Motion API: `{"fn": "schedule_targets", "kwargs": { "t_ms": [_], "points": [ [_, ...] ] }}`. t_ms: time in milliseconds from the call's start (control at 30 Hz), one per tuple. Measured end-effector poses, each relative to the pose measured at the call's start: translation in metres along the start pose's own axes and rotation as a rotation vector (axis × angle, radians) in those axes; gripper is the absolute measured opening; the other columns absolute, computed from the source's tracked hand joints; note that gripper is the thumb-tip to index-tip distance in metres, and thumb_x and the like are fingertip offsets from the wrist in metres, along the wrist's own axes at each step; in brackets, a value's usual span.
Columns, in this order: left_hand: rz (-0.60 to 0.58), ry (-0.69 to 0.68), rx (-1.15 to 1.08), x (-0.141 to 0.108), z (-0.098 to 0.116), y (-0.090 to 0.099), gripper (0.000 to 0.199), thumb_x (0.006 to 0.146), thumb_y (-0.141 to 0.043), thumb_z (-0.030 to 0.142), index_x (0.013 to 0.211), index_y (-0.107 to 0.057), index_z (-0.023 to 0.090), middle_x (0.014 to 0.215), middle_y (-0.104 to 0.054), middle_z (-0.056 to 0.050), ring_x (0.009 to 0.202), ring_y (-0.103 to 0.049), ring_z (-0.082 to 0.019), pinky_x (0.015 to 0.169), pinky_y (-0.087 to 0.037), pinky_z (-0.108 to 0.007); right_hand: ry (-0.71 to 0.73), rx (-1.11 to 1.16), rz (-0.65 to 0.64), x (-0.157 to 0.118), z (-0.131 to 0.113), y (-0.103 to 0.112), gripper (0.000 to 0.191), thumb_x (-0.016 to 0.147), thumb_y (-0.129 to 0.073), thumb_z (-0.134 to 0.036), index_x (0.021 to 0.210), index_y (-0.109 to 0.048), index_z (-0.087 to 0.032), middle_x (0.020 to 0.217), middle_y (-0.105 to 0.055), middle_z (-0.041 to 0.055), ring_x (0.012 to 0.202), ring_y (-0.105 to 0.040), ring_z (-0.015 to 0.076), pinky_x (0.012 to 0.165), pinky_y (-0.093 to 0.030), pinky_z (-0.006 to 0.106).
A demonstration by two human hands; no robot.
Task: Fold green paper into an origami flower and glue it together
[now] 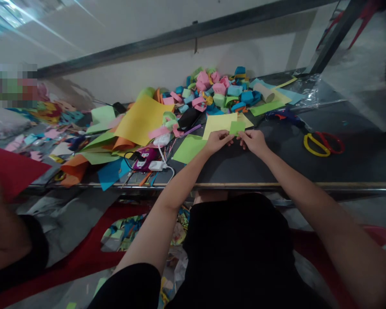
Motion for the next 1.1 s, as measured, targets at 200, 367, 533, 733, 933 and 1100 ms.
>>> {"fn": "schedule_targets", "kwargs": {
  "t_ms": [200,367,533,733,933,1100],
  "points": [
    [0.058,-0.124,0.441,0.001,0.005,0.011,0.033,0.094,-0.064,0.049,0.082,-0.076,0.021,0.087,-0.081,-0.008,0.083,-0.074,-0.02,0.08,-0.055,-0.031,-0.012,0.063,0.016,0.003,0.006,0.001,0.061,0.081,-0.07,-0.077,0.071,-0.071,-0.016,0.057,-0.065,0.004,0.039,-0.051,0.0088,0.042,-0.038,0.023],
    [0.179,-0.166,0.639,0.005,0.006,0.03,0.027,0.092,-0.063,0.029,0.111,-0.08,0.022,0.129,-0.076,-0.012,0.124,-0.067,-0.029,0.109,-0.05,-0.042,-0.027,0.088,0.051,0.001,0.0,0.004,0.064,0.08,-0.07,-0.079,0.069,-0.07,-0.017,0.055,-0.063,0.0038,0.039,-0.05,0.009,0.041,-0.037,0.023],
    [0.14,-0.064,0.648,0.007,-0.003,0.032,0.023,0.095,-0.061,0.029,0.1,-0.082,0.02,0.107,-0.08,-0.013,0.105,-0.073,-0.028,0.099,-0.054,-0.04,-0.008,0.088,0.031,0.002,0.0,0.002,0.066,0.079,-0.069,-0.081,0.069,-0.07,-0.016,0.053,-0.062,0.0028,0.037,-0.049,0.0084,0.041,-0.036,0.023],
    [0.202,-0.228,0.491,0.002,0.032,0.026,0.064,0.092,-0.069,0.061,0.144,-0.061,0.025,0.139,-0.07,-0.014,0.126,-0.067,-0.029,0.104,-0.052,-0.039,-0.016,0.026,-0.018,0.001,0.0,-0.002,0.06,0.081,-0.069,-0.075,0.065,-0.068,-0.017,0.052,-0.062,0.0023,0.038,-0.048,0.0083,0.042,-0.034,0.024],
    [-0.032,-0.341,0.6,-0.002,0.019,-0.005,0.081,0.083,-0.075,0.07,0.145,-0.061,0.02,0.141,-0.068,-0.019,0.133,-0.064,-0.034,0.114,-0.047,-0.047,0.044,-0.064,-0.195,-0.003,-0.005,-0.015,0.053,0.086,-0.068,-0.063,0.058,-0.064,-0.018,0.053,-0.064,0.0037,0.043,-0.05,0.0084,0.049,-0.038,0.024],
    [0.01,-0.318,0.689,-0.004,0.005,-0.006,0.08,0.084,-0.076,0.067,0.143,-0.063,0.015,0.137,-0.069,-0.022,0.13,-0.066,-0.035,0.112,-0.049,-0.046,0.076,-0.196,-0.182,-0.001,-0.004,-0.014,0.057,0.088,-0.064,-0.065,0.054,-0.061,-0.019,0.049,-0.061,0.0026,0.043,-0.05,0.0086,0.051,-0.039,0.024]
  ]
}}
Point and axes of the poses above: each hand's wrist, its own x-axis towards the middle knuckle, its own y-axis out of the back of the hand, z = x × y, the point moved 9 cm from there along x, towards the middle knuckle
